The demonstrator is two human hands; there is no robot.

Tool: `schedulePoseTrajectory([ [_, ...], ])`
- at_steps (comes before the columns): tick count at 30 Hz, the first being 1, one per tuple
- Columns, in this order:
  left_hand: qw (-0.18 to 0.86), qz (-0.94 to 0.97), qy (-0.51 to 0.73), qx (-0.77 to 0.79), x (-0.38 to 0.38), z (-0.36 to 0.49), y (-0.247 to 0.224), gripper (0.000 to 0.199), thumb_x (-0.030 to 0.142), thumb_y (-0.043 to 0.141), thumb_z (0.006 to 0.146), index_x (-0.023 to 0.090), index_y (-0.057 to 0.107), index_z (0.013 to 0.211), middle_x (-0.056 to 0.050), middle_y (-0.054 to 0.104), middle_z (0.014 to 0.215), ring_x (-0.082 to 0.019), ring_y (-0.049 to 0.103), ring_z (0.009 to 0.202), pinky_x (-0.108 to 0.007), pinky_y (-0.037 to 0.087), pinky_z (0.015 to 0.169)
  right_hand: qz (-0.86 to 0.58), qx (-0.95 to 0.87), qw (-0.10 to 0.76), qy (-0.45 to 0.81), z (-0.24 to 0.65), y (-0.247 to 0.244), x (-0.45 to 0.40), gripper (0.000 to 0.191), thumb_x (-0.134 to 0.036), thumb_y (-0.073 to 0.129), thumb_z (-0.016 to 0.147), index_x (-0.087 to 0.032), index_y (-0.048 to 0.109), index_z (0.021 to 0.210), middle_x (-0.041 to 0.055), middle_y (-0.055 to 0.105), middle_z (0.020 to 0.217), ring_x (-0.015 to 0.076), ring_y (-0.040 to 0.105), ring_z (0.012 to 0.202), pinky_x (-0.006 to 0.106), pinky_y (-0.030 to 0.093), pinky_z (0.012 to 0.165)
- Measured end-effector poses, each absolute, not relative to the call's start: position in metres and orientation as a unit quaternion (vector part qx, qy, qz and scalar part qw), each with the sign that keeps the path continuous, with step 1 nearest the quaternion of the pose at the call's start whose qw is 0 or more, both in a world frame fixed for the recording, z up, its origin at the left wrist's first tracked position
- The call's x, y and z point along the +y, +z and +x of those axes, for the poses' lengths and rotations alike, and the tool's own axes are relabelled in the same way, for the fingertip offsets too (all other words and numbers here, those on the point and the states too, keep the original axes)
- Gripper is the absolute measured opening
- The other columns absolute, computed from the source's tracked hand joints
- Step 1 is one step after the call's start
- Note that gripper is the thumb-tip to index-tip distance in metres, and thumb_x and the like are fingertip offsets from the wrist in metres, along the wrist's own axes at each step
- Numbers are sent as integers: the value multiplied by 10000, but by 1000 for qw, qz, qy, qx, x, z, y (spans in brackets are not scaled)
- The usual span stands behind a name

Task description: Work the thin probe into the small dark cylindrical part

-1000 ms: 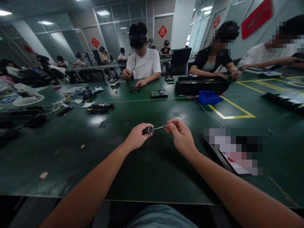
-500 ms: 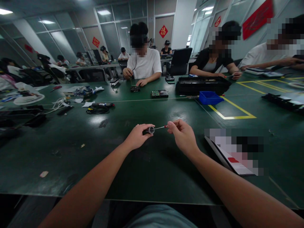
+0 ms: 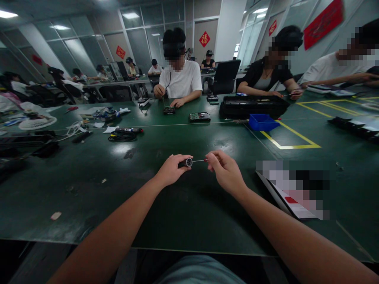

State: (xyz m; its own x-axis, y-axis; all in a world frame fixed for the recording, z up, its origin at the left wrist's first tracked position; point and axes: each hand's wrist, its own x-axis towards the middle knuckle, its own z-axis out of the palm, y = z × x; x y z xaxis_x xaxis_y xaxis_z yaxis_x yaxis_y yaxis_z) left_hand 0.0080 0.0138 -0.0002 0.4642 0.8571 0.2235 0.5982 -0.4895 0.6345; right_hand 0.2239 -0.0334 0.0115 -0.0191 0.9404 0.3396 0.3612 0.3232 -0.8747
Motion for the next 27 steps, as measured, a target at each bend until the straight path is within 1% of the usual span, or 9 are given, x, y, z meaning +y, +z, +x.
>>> schedulePoseTrajectory([
  [3,241,826,267,435,14,8,-1,354,235,694,862,264,669,1214,-60,690,1154,-254,614,1087,-498,396,1053,-521,-651,474,282,224,12,-33,338,-476,432,994,-229,640,896,-32,530,584,158,537,552,303,404,561],
  [6,243,823,274,435,15,8,-3,361,218,696,858,259,667,1215,-54,688,1147,-245,617,1076,-456,426,1020,-523,-655,465,284,224,11,-32,245,-398,464,981,-229,627,1052,-21,571,661,169,567,611,302,415,575],
  [8,246,818,286,435,15,7,-4,371,213,698,856,256,661,1222,-53,686,1148,-240,619,1071,-424,448,990,-513,-657,468,293,224,11,-32,239,-361,463,974,-235,609,1116,-13,594,717,173,583,652,304,429,598],
  [12,252,815,294,432,15,7,-4,376,225,701,857,258,658,1229,-48,685,1149,-234,622,1068,-400,457,980,-511,-651,476,297,223,9,-34,323,-436,401,1000,-235,653,985,-13,560,669,170,562,626,312,439,610],
  [14,252,818,288,431,15,7,-4,376,233,701,860,258,658,1233,-49,685,1147,-234,623,1064,-399,454,981,-517,-636,491,294,222,9,-34,306,-438,409,998,-234,635,1035,-3,595,720,171,569,641,319,455,630],
  [16,248,820,285,430,15,7,-4,377,245,700,864,256,655,1238,-52,683,1145,-236,621,1064,-403,448,983,-514,-614,517,301,222,8,-33,248,-402,477,970,-231,587,1112,11,641,807,176,596,693,326,476,661],
  [19,238,823,281,432,15,7,-3,376,260,699,869,253,652,1243,-55,683,1142,-238,619,1058,-405,445,976,-488,-589,553,331,222,7,-30,208,-395,559,926,-210,599,1013,26,657,818,184,621,742,337,499,707],
  [21,234,825,275,434,15,8,-3,378,261,701,870,251,652,1245,-53,686,1132,-235,618,1048,-401,444,967,-463,-568,576,363,222,5,-27,228,-424,579,918,-204,634,941,25,653,797,178,621,738,342,505,728],
  [27,253,822,294,416,14,9,-2,397,258,700,873,260,633,1264,-35,675,1150,-214,610,1059,-368,450,956,-420,-416,644,485,221,-3,-18,269,-482,650,863,-214,673,878,10,638,786,154,595,694,343,534,742],
])
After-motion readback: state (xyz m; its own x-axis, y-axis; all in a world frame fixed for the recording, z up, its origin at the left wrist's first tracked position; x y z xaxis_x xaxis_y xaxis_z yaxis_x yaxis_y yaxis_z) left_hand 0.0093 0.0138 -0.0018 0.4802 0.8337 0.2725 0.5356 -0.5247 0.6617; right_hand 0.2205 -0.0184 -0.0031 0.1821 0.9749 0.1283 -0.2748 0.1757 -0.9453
